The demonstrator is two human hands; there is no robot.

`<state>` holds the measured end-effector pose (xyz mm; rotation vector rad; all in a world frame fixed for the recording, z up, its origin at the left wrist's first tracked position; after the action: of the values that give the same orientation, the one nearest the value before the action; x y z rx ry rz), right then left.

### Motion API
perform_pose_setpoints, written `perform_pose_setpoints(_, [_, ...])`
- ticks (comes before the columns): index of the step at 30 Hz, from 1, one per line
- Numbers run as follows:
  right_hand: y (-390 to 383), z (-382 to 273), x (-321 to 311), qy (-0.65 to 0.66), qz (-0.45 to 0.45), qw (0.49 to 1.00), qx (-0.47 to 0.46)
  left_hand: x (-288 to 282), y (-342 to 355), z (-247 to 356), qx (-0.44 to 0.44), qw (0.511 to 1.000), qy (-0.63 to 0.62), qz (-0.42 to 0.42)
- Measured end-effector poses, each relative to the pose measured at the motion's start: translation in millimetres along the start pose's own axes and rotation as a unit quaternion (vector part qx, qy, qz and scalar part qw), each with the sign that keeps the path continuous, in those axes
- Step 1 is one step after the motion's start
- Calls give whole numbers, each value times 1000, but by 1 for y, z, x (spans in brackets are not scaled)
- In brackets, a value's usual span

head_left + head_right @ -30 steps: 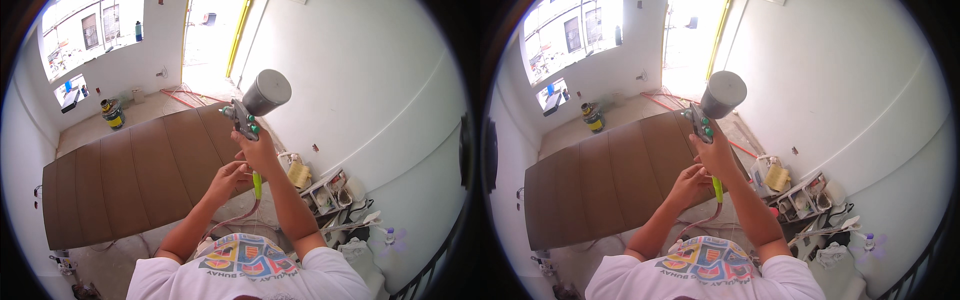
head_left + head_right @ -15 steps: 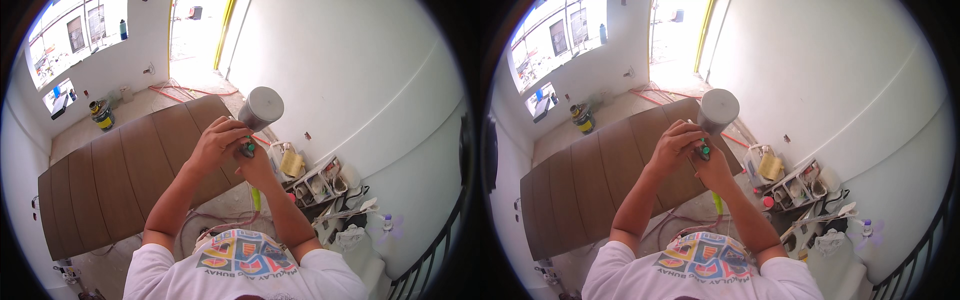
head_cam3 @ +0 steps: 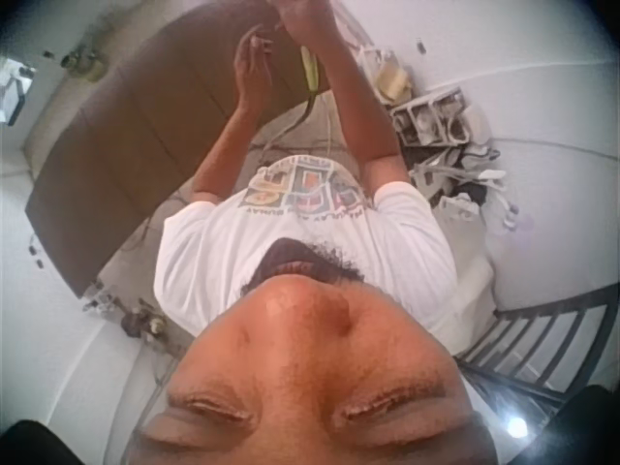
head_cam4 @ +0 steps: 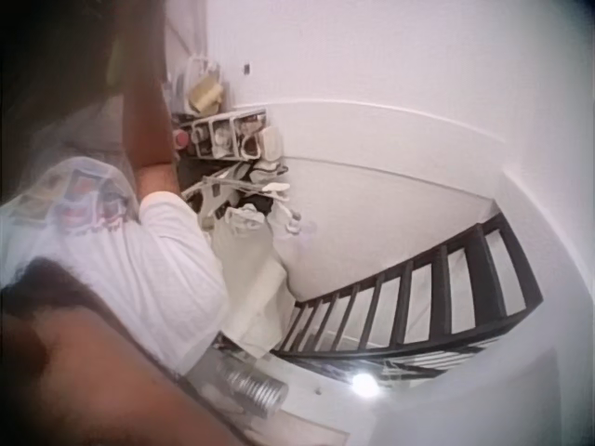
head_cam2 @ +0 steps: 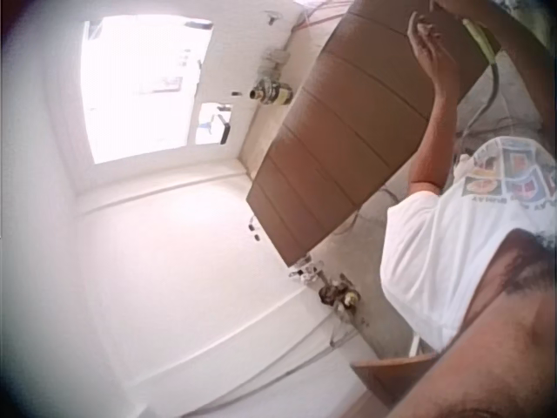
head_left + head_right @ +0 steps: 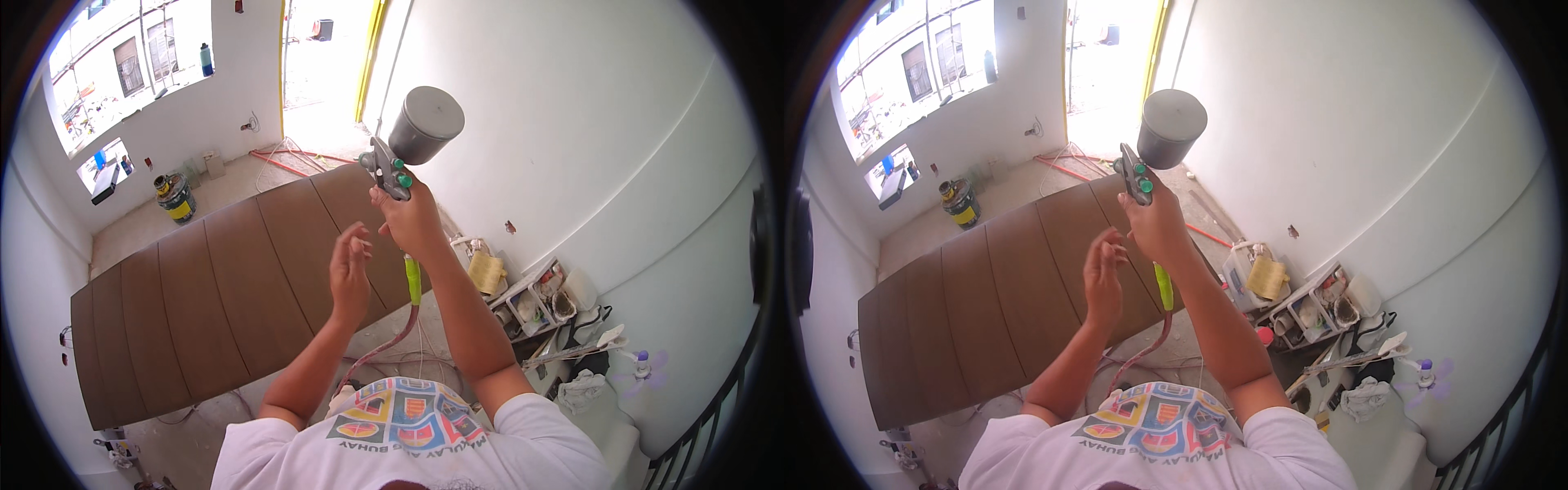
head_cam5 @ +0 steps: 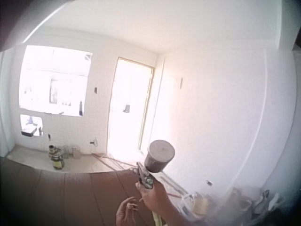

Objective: The person pours paint from a can into a cup, then uses a spray gun to apply paint to a large wooden panel. The person moves around the room to adjust the spray gun and apply paint to different sections of the panel.

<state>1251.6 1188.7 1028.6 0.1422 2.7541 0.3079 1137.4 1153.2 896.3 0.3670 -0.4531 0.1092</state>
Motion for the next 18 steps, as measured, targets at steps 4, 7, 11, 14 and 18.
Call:
perform_pose_setpoints(4, [12, -6, 6, -34, -10, 999, 7, 13, -44, -48, -152, 983, -48, -88])
perform_pose_setpoints(7, [15, 0, 14, 8, 5, 1000, -11, 23, -54, -43, -174, 974, -55, -136])
perform_pose_setpoints(11, [11, -3, 18, 1, 21, 1000, -9, 19, -55, -51, -193, 969, -62, -143])
perform_pose_setpoints(14, [16, 12, 15, -52, 30, 996, -63, 13, -41, -47, -177, 975, -38, -133])
perform_pose_setpoints(18, [9, 0, 21, 44, 21, 999, -18, 14, -29, -44, -229, 957, -120, -133])
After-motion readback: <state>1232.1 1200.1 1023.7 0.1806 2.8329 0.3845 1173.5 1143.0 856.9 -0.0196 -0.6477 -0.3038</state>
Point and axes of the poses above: each hand's wrist, its own y-axis towards the middle knuckle, its own x-axis out of the palm, z = x × y, the point moved 8 cm from there along y, towards the middle knuckle, and after that the axes turned 2 degrees about z, right-handed, at the moved point
